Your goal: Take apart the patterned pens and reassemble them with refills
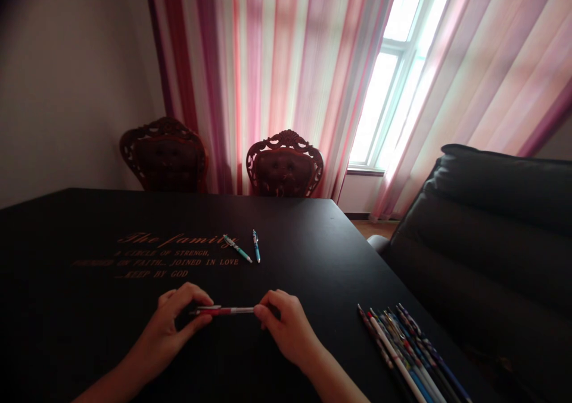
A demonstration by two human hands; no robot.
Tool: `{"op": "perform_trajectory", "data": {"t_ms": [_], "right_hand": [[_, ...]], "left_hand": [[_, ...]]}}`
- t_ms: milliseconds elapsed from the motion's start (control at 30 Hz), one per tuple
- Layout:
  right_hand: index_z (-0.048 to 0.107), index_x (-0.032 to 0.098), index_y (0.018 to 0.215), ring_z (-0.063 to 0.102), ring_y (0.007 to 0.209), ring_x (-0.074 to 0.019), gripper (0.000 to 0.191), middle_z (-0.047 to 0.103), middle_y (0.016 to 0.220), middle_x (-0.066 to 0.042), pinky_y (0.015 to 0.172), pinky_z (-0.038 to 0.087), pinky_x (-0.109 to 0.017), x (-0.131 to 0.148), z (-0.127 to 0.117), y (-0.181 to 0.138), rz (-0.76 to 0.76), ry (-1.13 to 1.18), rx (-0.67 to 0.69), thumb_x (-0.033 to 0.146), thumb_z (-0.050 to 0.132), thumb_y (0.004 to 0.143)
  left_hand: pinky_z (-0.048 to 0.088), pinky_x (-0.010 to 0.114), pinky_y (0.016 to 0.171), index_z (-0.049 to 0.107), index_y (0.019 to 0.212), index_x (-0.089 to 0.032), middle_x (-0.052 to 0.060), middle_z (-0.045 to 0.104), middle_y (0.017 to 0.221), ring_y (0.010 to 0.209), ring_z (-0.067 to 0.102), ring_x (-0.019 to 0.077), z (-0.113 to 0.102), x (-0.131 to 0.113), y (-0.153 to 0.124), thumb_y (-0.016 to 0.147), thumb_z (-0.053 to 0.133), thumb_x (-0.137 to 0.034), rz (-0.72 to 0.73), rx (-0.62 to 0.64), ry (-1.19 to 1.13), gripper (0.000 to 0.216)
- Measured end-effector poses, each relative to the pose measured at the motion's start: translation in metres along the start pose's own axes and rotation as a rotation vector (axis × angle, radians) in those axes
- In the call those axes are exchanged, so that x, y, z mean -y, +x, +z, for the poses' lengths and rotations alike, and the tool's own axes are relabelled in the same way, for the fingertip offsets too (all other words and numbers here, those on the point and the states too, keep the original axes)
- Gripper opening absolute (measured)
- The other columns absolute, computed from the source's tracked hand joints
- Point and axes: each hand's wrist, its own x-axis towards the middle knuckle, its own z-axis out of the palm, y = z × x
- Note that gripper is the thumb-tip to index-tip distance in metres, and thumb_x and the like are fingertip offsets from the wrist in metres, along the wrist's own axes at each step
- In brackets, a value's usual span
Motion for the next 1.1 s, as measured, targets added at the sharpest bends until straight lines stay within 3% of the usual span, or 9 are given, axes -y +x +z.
{"op": "perform_trajectory", "data": {"t_ms": [100, 233, 367, 567, 733, 900, 1100], "right_hand": [[0.062, 0.018, 0.072, 0.055, 0.064, -0.0127, 0.026, 0.063, 0.066, 0.002, 0.064, 0.038, -0.024, 0.002, 0.000, 0.000, 0.010, 0.044, -0.038, 0.031, 0.055, 0.092], [0.063, 0.018, 0.074, 0.056, 0.064, -0.0130, 0.021, 0.063, 0.065, 0.002, 0.064, 0.039, -0.024, 0.006, -0.001, 0.000, 0.018, 0.078, -0.130, 0.030, 0.057, 0.091], [0.064, 0.018, 0.076, 0.056, 0.066, -0.0139, 0.013, 0.062, 0.069, 0.001, 0.064, 0.039, -0.024, 0.006, 0.002, -0.001, 0.004, 0.032, -0.171, 0.026, 0.064, 0.086], [0.064, 0.018, 0.075, 0.056, 0.070, -0.0147, 0.009, 0.060, 0.072, 0.001, 0.066, 0.040, -0.025, 0.010, 0.004, -0.004, -0.026, -0.033, -0.202, 0.020, 0.069, 0.082], [0.064, 0.019, 0.076, 0.056, 0.075, -0.0165, 0.011, 0.061, 0.071, 0.001, 0.074, 0.040, -0.029, 0.014, 0.005, -0.006, -0.094, -0.097, -0.184, 0.024, 0.070, 0.083], [0.065, 0.020, 0.076, 0.056, 0.075, -0.0170, 0.011, 0.062, 0.072, 0.000, 0.075, 0.040, -0.030, 0.014, 0.003, -0.006, -0.104, -0.113, -0.207, 0.026, 0.070, 0.084], [0.071, 0.023, 0.090, 0.058, 0.076, -0.0171, 0.008, 0.068, 0.077, 0.000, 0.080, 0.041, -0.031, 0.010, -0.005, -0.002, -0.158, -0.188, -0.147, 0.028, 0.070, 0.085]], "left_hand": [[0.035, 0.037, 0.086, 0.070, 0.098, -0.027, 0.002, 0.067, 0.088, 0.090, 0.058, 0.0252, 0.002, 0.005, 0.003, 0.079, 0.071, -0.043, -0.133, -0.021, -0.271, 0.026], [0.040, 0.029, 0.070, 0.074, 0.104, -0.016, 0.003, 0.063, 0.072, 0.072, 0.053, 0.0179, 0.011, 0.015, 0.009, 0.085, 0.056, -0.061, -0.395, 0.094, -0.885, 0.052], [0.043, 0.026, 0.068, 0.074, 0.104, -0.011, 0.005, 0.064, 0.077, 0.071, 0.054, 0.0140, 0.018, 0.015, 0.007, 0.082, 0.067, -0.054, -0.540, 0.182, -1.284, 0.048], [0.045, 0.024, 0.071, 0.077, 0.091, -0.013, 0.002, 0.064, 0.071, 0.067, 0.054, 0.0117, 0.019, 0.012, 0.000, 0.076, 0.078, -0.043, -0.538, 0.144, -1.319, 0.034], [0.045, 0.024, 0.066, 0.076, 0.088, -0.013, 0.001, 0.062, 0.066, 0.064, 0.053, 0.0112, 0.019, 0.010, 0.004, 0.078, 0.075, -0.048, -0.546, 0.143, -1.359, 0.036], [0.047, 0.025, 0.071, 0.077, 0.084, -0.015, 0.001, 0.066, 0.070, 0.068, 0.057, 0.0125, 0.015, 0.004, 0.003, 0.070, 0.083, -0.043, -0.548, 0.110, -1.238, 0.032], [0.049, 0.026, 0.070, 0.078, 0.088, -0.014, 0.005, 0.071, 0.072, 0.070, 0.061, 0.0150, 0.015, 0.010, 0.007, 0.069, 0.078, -0.056, -0.598, 0.127, -1.179, 0.046]]}}
